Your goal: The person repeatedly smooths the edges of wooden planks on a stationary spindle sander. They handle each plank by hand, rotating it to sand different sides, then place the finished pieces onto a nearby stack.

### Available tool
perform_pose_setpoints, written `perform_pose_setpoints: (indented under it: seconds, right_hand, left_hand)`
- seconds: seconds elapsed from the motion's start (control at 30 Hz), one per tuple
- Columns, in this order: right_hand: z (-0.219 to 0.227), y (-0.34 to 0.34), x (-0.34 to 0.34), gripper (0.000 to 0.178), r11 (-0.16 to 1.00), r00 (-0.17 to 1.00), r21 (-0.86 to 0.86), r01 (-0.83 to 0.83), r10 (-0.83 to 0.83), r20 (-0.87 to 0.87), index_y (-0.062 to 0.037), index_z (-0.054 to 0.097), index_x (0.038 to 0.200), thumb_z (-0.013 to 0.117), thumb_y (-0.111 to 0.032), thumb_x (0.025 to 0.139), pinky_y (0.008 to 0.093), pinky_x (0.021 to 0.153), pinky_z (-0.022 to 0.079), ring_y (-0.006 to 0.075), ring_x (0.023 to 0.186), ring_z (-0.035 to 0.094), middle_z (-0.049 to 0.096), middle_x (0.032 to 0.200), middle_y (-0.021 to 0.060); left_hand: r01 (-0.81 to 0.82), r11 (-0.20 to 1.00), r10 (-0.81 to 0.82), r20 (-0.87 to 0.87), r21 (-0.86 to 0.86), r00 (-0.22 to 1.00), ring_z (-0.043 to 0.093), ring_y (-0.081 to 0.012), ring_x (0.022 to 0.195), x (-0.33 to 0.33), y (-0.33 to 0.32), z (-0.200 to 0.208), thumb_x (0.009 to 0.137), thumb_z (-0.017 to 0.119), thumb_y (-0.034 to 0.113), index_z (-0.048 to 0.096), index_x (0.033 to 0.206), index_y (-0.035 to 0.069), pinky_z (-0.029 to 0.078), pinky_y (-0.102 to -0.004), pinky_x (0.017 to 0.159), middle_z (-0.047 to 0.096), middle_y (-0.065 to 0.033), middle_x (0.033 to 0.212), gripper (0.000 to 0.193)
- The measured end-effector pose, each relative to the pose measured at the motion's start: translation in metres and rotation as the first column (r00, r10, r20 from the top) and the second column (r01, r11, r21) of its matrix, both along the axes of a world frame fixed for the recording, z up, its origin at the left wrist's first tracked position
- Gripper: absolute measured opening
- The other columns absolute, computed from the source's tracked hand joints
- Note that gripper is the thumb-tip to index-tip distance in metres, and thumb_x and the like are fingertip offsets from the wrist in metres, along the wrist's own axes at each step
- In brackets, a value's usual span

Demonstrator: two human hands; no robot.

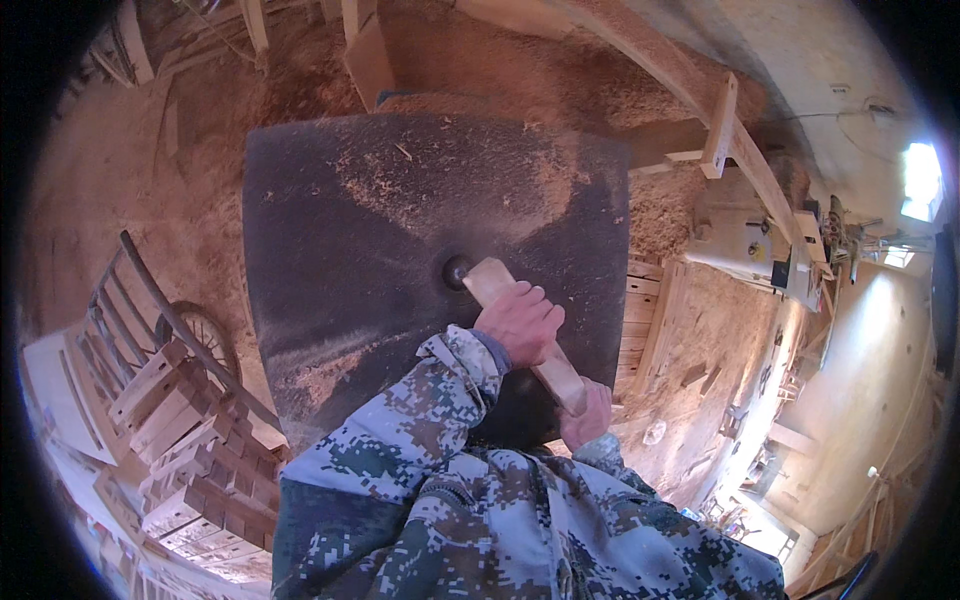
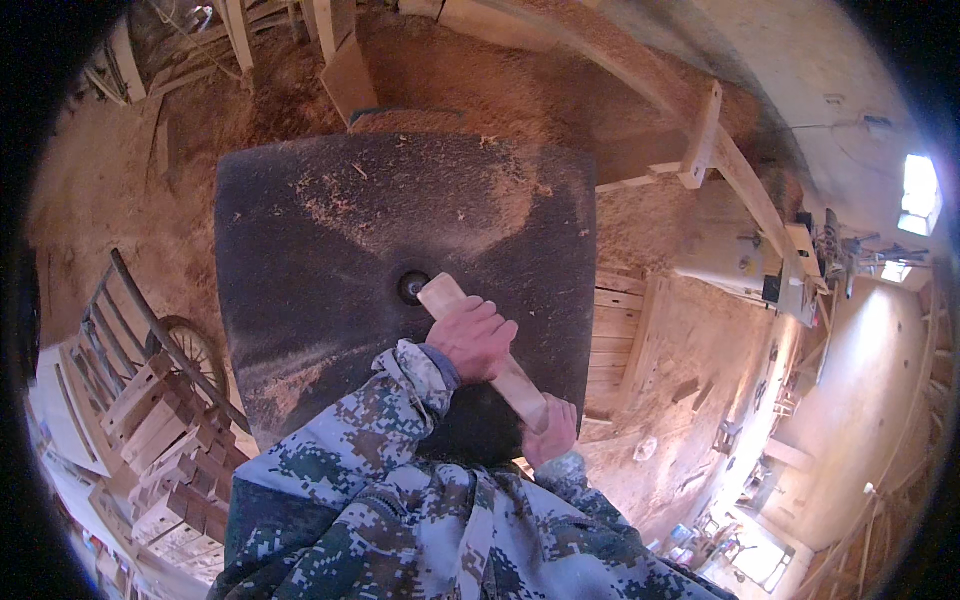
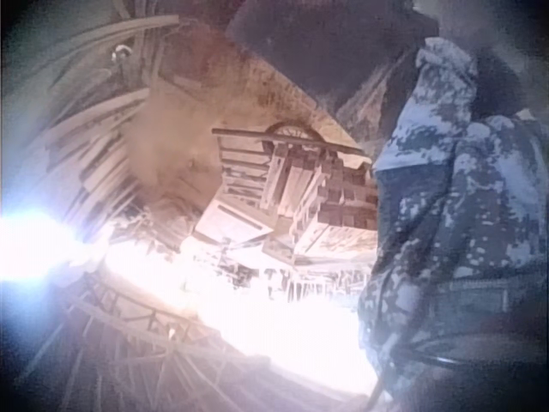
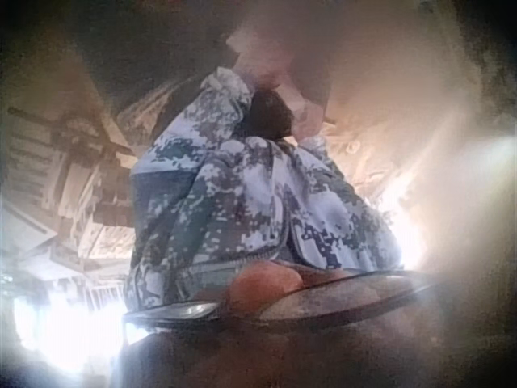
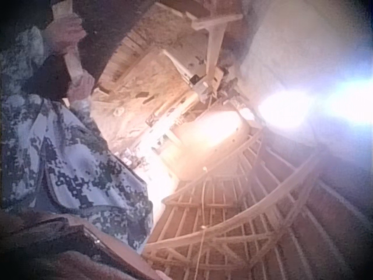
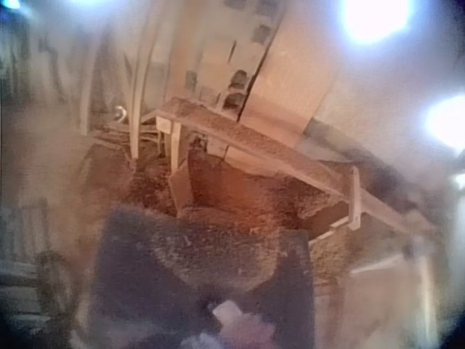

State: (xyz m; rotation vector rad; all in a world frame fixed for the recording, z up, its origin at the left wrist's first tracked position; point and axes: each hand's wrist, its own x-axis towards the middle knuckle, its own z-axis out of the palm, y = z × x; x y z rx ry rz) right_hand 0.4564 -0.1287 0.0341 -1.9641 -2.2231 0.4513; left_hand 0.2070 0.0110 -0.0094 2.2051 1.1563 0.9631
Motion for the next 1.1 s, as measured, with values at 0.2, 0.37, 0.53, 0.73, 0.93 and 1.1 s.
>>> perform_pose_setpoints:
  seconds: [0.2, 0.37, 0.53, 0.73, 0.93, 1.1]
  right_hand:
    - [0.006, 0.004, 0.000, 0.063, 0.998, 0.997, -0.008, -0.066, 0.065, -0.041, -0.0009, 0.063, 0.124, 0.080, -0.006, 0.064, 0.0517, 0.095, 0.051, 0.0436, 0.104, 0.063, 0.068, 0.113, 0.0203]
    - [0.010, 0.000, 0.002, 0.067, 0.994, 0.993, -0.074, -0.078, 0.071, -0.090, -0.0004, 0.064, 0.124, 0.084, -0.009, 0.061, 0.0518, 0.096, 0.050, 0.0438, 0.105, 0.062, 0.068, 0.115, 0.0203]
    - [0.028, 0.010, 0.032, 0.081, 0.896, 0.976, -0.443, 0.007, -0.103, -0.192, -0.0006, 0.063, 0.134, 0.093, -0.019, 0.061, 0.0504, 0.107, 0.048, 0.0417, 0.118, 0.060, 0.067, 0.122, 0.0196]
    - [0.029, 0.005, 0.036, 0.081, 0.962, 1.000, -0.272, -0.002, 0.003, 0.002, -0.0018, 0.058, 0.139, 0.089, -0.017, 0.066, 0.0514, 0.107, 0.047, 0.0426, 0.125, 0.055, 0.058, 0.136, 0.0239]
    - [0.002, 0.005, 0.015, 0.066, 0.996, 1.000, -0.094, -0.001, -0.001, -0.018, -0.0007, 0.059, 0.135, 0.079, -0.009, 0.072, 0.0524, 0.103, 0.048, 0.0452, 0.115, 0.058, 0.064, 0.125, 0.0223]
    - [-0.003, -0.001, 0.009, 0.066, 0.999, 1.000, -0.040, -0.017, 0.017, 0.000, -0.0009, 0.059, 0.135, 0.079, -0.008, 0.072, 0.0527, 0.100, 0.050, 0.0452, 0.112, 0.060, 0.066, 0.121, 0.0215]
  left_hand:
    - [-0.088, 0.994, 0.088, 0.006, 0.058, 0.996, 0.061, -0.0254, 0.083, -0.008, -0.021, 0.000, 0.071, 0.077, 0.018, 0.066, 0.092, 0.010, 0.050, -0.0401, 0.082, 0.059, -0.0030, 0.077, 0.025]
    - [-0.074, 0.997, 0.074, -0.031, 0.011, 0.997, 0.062, -0.0256, 0.088, -0.017, -0.034, 0.011, 0.071, 0.076, 0.016, 0.067, 0.096, 0.009, 0.051, -0.0425, 0.088, 0.062, -0.0038, 0.082, 0.027]
    - [-0.057, 0.993, 0.049, 0.085, 0.101, 0.995, 0.063, -0.0280, 0.097, -0.008, -0.033, 0.023, 0.071, 0.076, 0.016, 0.068, 0.100, 0.008, 0.049, -0.0477, 0.102, 0.064, -0.0055, 0.091, 0.031]
    - [-0.015, 1.000, 0.014, -0.049, -0.014, 0.999, 0.064, -0.0281, 0.097, 0.008, -0.013, 0.010, 0.078, 0.074, 0.017, 0.069, 0.103, 0.006, 0.048, -0.0461, 0.103, 0.067, -0.0072, 0.091, 0.028]
    - [-0.035, 0.998, 0.034, 0.015, 0.046, 0.999, 0.062, -0.0249, 0.088, 0.008, -0.001, 0.000, 0.081, 0.074, 0.019, 0.065, 0.091, 0.010, 0.048, -0.0408, 0.092, 0.061, -0.0044, 0.079, 0.015]
    - [-0.041, 0.998, 0.040, 0.021, 0.044, 0.999, 0.061, -0.0238, 0.087, 0.003, 0.001, 0.000, 0.079, 0.074, 0.017, 0.064, 0.087, 0.013, 0.048, -0.0387, 0.092, 0.060, -0.0031, 0.079, 0.014]
